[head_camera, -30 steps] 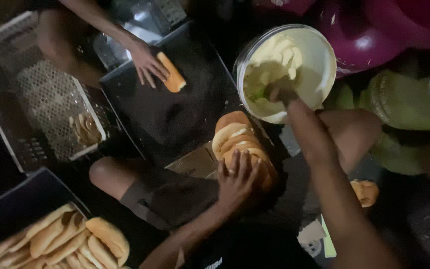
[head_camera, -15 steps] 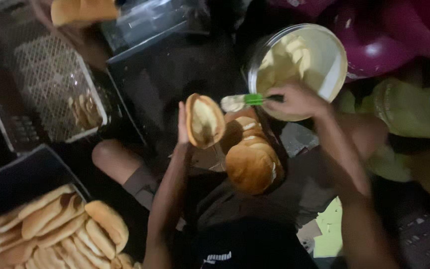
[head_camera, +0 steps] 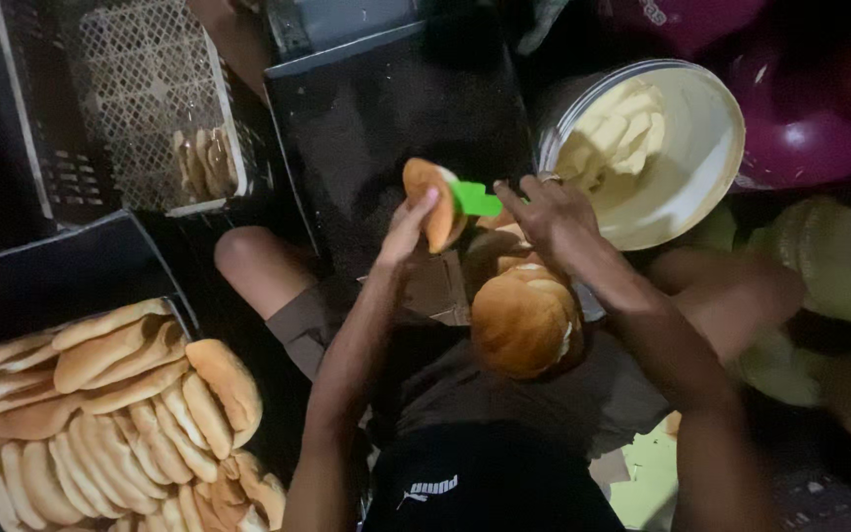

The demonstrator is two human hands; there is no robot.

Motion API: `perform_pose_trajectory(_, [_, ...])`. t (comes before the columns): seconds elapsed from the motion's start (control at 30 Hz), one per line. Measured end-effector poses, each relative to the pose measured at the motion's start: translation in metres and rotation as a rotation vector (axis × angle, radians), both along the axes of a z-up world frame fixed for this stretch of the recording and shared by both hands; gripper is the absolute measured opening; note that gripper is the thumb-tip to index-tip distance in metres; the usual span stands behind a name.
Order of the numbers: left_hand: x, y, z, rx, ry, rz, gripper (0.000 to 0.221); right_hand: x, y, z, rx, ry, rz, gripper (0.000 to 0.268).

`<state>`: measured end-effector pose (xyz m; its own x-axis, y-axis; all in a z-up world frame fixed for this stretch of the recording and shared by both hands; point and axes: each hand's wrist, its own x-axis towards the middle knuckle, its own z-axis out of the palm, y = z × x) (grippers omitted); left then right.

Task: The person spreads a yellow cream onto halved bread rolls using a spatula and stacks the prepared rolls.

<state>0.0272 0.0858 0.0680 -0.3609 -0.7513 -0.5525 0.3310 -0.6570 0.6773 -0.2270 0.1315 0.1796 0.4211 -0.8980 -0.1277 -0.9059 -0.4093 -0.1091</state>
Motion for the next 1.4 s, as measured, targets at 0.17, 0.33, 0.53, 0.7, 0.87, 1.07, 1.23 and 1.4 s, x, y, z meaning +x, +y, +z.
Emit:
perform_pose_trajectory(0.17, [-0.008,-0.001,-0.006,0.038,0.242,0.196,0.058,-0.002,0.03,0.006,-0.227,-0.188,-0.001,0.051])
perform_pose_trajectory(0.33, [0.014,-0.032,-0.022,0.049,0.171,0.294,0.053,-0.056,0.019,0.003,0.315,-0.019,-0.296,0.045])
perform_pose_trajectory(0.53, [0.003,-0.061,-0.086,-0.592,-1.27,-0.296,0.07,-0.109,0.043,-0.009,-0.236,-0.351,-0.33,0.048])
perform_pose_trajectory(0.7, [-0.024,-0.088,-0.077,-0.642,-1.756,-0.981,0.06,-0.115,0.038,-0.012,-0.15,-0.345,-0.392,0.045])
perform_pose_trajectory(0.87, [-0.017,-0.151,-0.037,-0.389,-1.639,-0.808,0.058,-0.118,0.034,-0.013,0.017,-0.357,-0.514,0.042])
perform_pose_trajectory(1.07, [-0.024,-0.064,-0.028,-1.158,-1.851,-0.556,0.05,-0.134,0.031,-0.019,-0.068,-0.431,-0.526,0.034])
perform_pose_trajectory(1.23, [-0.041,0.126,0.056,-1.488,-0.964,-0.332,0.082,-0.158,0.01,-0.039,0.416,-0.157,-0.803,0.03])
perform_pose_trajectory(1.4, [-0.07,0.171,0.087,-1.666,-1.164,-0.98,0.087,-0.185,-0.033,-0.135,0.379,0.086,-0.616,0.026])
